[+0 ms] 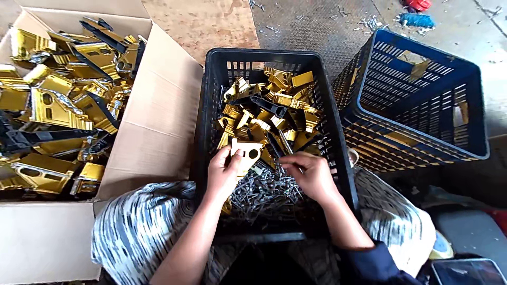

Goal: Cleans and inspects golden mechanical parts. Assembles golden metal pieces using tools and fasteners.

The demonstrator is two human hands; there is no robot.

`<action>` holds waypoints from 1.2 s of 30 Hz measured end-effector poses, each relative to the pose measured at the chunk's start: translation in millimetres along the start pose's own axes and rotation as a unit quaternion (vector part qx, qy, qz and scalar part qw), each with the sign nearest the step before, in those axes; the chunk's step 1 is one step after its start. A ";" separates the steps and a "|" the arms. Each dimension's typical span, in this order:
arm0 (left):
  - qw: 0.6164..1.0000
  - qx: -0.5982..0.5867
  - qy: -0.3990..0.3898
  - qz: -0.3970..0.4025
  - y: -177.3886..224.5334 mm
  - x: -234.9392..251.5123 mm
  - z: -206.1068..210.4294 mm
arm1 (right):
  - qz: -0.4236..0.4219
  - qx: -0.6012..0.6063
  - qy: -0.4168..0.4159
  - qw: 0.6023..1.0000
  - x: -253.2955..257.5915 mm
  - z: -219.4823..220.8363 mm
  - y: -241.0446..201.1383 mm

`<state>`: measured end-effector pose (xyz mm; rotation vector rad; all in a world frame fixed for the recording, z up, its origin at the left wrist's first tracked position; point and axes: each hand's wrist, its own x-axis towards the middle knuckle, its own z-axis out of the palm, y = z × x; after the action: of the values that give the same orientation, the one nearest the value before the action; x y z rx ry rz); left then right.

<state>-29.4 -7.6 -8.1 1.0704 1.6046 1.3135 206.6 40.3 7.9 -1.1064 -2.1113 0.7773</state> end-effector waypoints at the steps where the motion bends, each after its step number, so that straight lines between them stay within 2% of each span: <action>1: 1.000 0.008 -0.016 -0.004 -0.9 -2.4 3.0 | -0.013 0.058 0.035 0.998 1.3 -0.2 -1.7; 3: 0.998 -0.010 -0.057 -0.023 -2.5 -5.7 8.3 | -0.041 0.121 0.066 0.990 4.6 4.3 -1.7; 6: 0.989 -0.067 -0.121 -0.059 -2.2 -8.4 13.6 | -0.094 0.112 0.083 0.986 7.5 17.3 3.3; 8: 0.986 -0.073 -0.136 -0.069 -1.0 -8.7 12.7 | -0.113 0.104 0.107 0.982 6.2 25.4 3.1; 13: 0.994 -0.009 -0.096 -0.043 -2.3 -11.1 13.5 | -0.112 0.119 0.108 0.981 2.1 37.7 5.8; 18: 0.996 0.044 -0.070 -0.019 -11.3 -9.7 17.2 | -0.156 0.007 0.100 0.983 -1.3 46.4 6.8; 21: 0.998 0.062 -0.025 0.016 -5.0 -7.3 14.5 | -0.106 0.012 0.031 0.994 -3.9 43.9 2.3; 23: 0.996 0.071 -0.012 0.059 -4.4 -9.3 13.2 | -0.053 0.068 -0.012 0.996 -4.8 41.4 3.3; 25: 0.994 0.052 -0.025 0.094 -6.8 -9.6 12.6 | -0.028 0.133 -0.013 0.991 -5.2 40.9 5.3; 27: 0.992 0.000 -0.060 0.109 -8.1 -8.7 8.8 | -0.020 0.237 -0.019 0.971 -7.2 39.0 6.4; 29: 0.983 -0.084 -0.126 0.100 -5.8 -11.7 6.2 | -0.007 0.354 -0.062 0.933 -8.9 33.4 8.4; 33: 0.926 -0.260 -0.274 -0.014 -5.0 -23.0 12.6 | 0.015 0.566 -0.178 0.805 -9.3 35.9 -6.0; 34: 0.913 -0.285 -0.288 -0.045 -7.5 -24.3 13.0 | 0.023 0.592 -0.172 0.787 -10.2 39.2 -11.3; 36: 0.898 -0.301 -0.312 -0.079 -10.3 -22.2 9.7 | 0.036 0.602 -0.142 0.785 -11.6 43.3 -19.4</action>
<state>-14.1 -26.5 -18.4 0.8226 0.7132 1.0880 170.1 12.1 -8.1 -0.3293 -1.2300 2.0074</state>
